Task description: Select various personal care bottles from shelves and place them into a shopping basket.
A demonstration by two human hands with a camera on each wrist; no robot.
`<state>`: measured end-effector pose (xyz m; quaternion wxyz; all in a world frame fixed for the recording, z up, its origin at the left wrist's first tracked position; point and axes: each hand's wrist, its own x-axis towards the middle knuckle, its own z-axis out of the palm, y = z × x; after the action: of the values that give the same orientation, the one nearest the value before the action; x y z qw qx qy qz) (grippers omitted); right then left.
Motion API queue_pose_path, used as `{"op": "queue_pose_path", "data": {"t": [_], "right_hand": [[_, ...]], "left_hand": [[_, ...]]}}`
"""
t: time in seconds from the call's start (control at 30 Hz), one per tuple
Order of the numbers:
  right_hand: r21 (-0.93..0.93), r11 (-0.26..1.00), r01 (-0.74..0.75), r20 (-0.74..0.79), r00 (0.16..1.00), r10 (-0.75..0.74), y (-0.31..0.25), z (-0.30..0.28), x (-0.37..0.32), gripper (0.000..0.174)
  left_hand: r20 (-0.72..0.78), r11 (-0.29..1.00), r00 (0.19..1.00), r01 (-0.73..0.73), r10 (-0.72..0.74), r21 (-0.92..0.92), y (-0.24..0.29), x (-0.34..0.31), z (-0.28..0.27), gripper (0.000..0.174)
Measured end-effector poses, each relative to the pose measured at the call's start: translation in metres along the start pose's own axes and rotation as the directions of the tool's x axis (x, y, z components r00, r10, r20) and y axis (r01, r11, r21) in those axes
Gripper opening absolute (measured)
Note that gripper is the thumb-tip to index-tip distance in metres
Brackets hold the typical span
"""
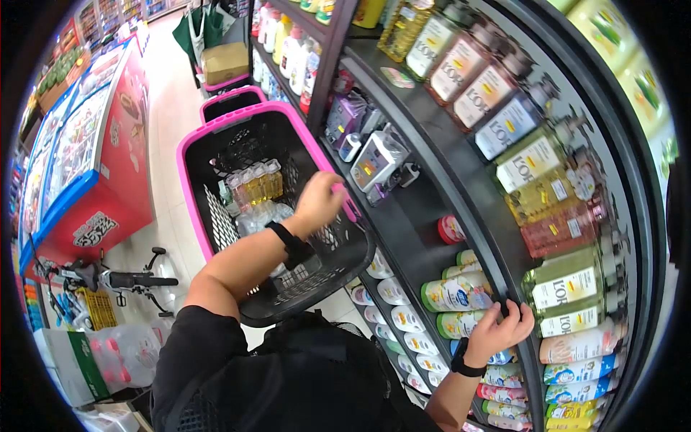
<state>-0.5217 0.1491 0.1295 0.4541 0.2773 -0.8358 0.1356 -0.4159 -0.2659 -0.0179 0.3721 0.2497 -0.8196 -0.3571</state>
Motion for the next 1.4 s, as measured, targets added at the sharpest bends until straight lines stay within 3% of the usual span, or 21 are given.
{"op": "queue_pose_path", "data": {"t": [0.03, 0.07, 0.13, 0.17, 0.2, 0.27, 0.3, 0.37, 0.47, 0.6, 0.63, 0.7, 0.77, 0.83, 0.87, 0.97, 1.03, 1.1, 1.27, 1.37, 1.4], "right_hand": [[-0.015, 1.000, 0.006, 0.007, 1.000, -0.006, 0.000, 0.000, 0.000, 0.021], [-0.025, 1.000, 0.012, 0.032, 0.999, -0.011, 0.001, -0.001, 0.001, 0.021], [-0.077, 0.996, 0.035, 0.029, 0.999, -0.033, -0.001, 0.000, 0.000, 0.022], [-0.095, 0.995, 0.044, 0.030, 0.999, -0.041, 0.001, 0.000, -0.001, 0.023], [-0.131, 0.989, 0.062, 0.038, 0.998, -0.058, 0.004, 0.001, -0.002, 0.023], [-0.171, 0.984, 0.054, 0.072, 0.996, -0.042, 0.004, -0.001, -0.003, 0.021], [-0.191, 0.980, 0.058, 0.089, 0.995, -0.042, 0.005, -0.001, -0.003, 0.020], [-0.238, 0.968, 0.077, 0.089, 0.994, -0.057, 0.001, -0.002, -0.001, 0.022], [-0.277, 0.958, 0.074, 0.125, 0.991, -0.040, -0.004, -0.003, 0.001, 0.020], [-0.282, 0.956, 0.080, 0.119, 0.992, -0.048, 0.000, 0.000, 0.004, 0.020], [-0.296, 0.952, 0.075, 0.122, 0.992, -0.040, -0.001, 0.000, 0.004, 0.019], [-0.309, 0.948, 0.074, 0.093, 0.995, -0.048, -0.004, 0.002, 0.005, 0.018], [-0.305, 0.950, 0.064, 0.124, 0.992, -0.027, -0.004, 0.000, 0.004, 0.018], [-0.259, 0.966, 0.009, 0.153, 0.988, 0.032, 0.002, 0.000, 0.000, 0.019], [-0.256, 0.967, 0.011, 0.148, 0.989, 0.027, 0.002, 0.000, 0.000, 0.020], [-0.251, 0.968, 0.018, 0.148, 0.989, 0.020, 0.001, 0.000, 0.000, 0.020], [-0.260, 0.965, 0.014, 0.140, 0.990, 0.023, 0.001, 0.001, -0.002, 0.019], [-0.254, 0.967, 0.018, 0.139, 0.990, 0.018, 0.002, -0.001, -0.001, 0.018], [-0.231, 0.973, 0.013, 0.141, 0.990, 0.020, -0.002, -0.002, 0.001, 0.018], [-0.191, 0.982, 0.002, 0.103, 0.994, 0.018, 0.001, 0.000, 0.000, 0.020], [-0.174, 0.985, 0.010, 0.088, 0.996, 0.005, 0.003, 0.002, -0.001, 0.020]], "left_hand": [[0.012, 0.997, 0.999, 0.042, -0.043, 0.064, -0.039, 0.005, -0.008, 0.025], [-0.063, 0.972, 0.984, 0.174, -0.166, 0.156, -0.075, 0.000, -0.012, 0.025], [-0.103, 0.838, 0.920, 0.389, -0.379, 0.383, -0.156, -0.006, -0.023, 0.026], [-0.176, 0.747, 0.867, 0.492, -0.466, 0.446, -0.198, -0.013, -0.027, 0.025], [-0.204, 0.589, 0.721, 0.669, -0.662, 0.454, -0.200, -0.014, -0.050, 0.024], [-0.368, 0.388, 0.576, 0.792, -0.730, 0.470, -0.256, -0.039, -0.064, 0.028], [-0.472, 0.302, 0.481, 0.862, -0.739, 0.406, -0.252, -0.045, -0.071, 0.033], [-0.479, 0.256, 0.417, 0.895, -0.772, 0.365, -0.250, -0.042, -0.085, 0.040], [-0.533, 0.270, 0.508, 0.845, -0.676, 0.462, -0.265, -0.038, -0.086, 0.045], [-0.471, 0.218, 0.354, 0.922, -0.808, 0.320, -0.268, -0.021, -0.090, 0.059], [-0.454, 0.212, 0.351, 0.920, -0.819, 0.329, -0.270, -0.020, -0.092, 0.059], [-0.443, 0.191, 0.368, 0.899, -0.818, 0.395, -0.281, -0.019, -0.096, 0.051], [-0.429, 0.215, 0.435, 0.856, -0.792, 0.471, -0.295, -0.027, -0.100, 0.035], [-0.428, 0.250, 0.452, 0.857, -0.782, 0.450, -0.296, -0.025, -0.108, 0.037], [-0.357, 0.262, 0.434, 0.860, -0.827, 0.438, -0.290, -0.023, -0.114, 0.052], [-0.305, 0.198, 0.353, 0.875, -0.884, 0.441, -0.294, -0.015, -0.117, 0.059], [-0.265, 0.239, 0.391, 0.854, -0.882, 0.462, -0.303, -0.015, -0.120, 0.077], [-0.196, 0.224, 0.387, 0.802, -0.901, 0.554, -0.307, -0.012, -0.123, 0.079], [-0.282, 0.229, 0.363, 0.881, -0.888, 0.413, -0.323, -0.029, -0.108, 0.053], [-0.318, 0.203, 0.326, 0.909, -0.890, 0.364, -0.298, -0.043, -0.087, 0.053], [-0.263, 0.201, 0.335, 0.880, -0.905, 0.431, -0.273, -0.041, -0.086, 0.056]]}}
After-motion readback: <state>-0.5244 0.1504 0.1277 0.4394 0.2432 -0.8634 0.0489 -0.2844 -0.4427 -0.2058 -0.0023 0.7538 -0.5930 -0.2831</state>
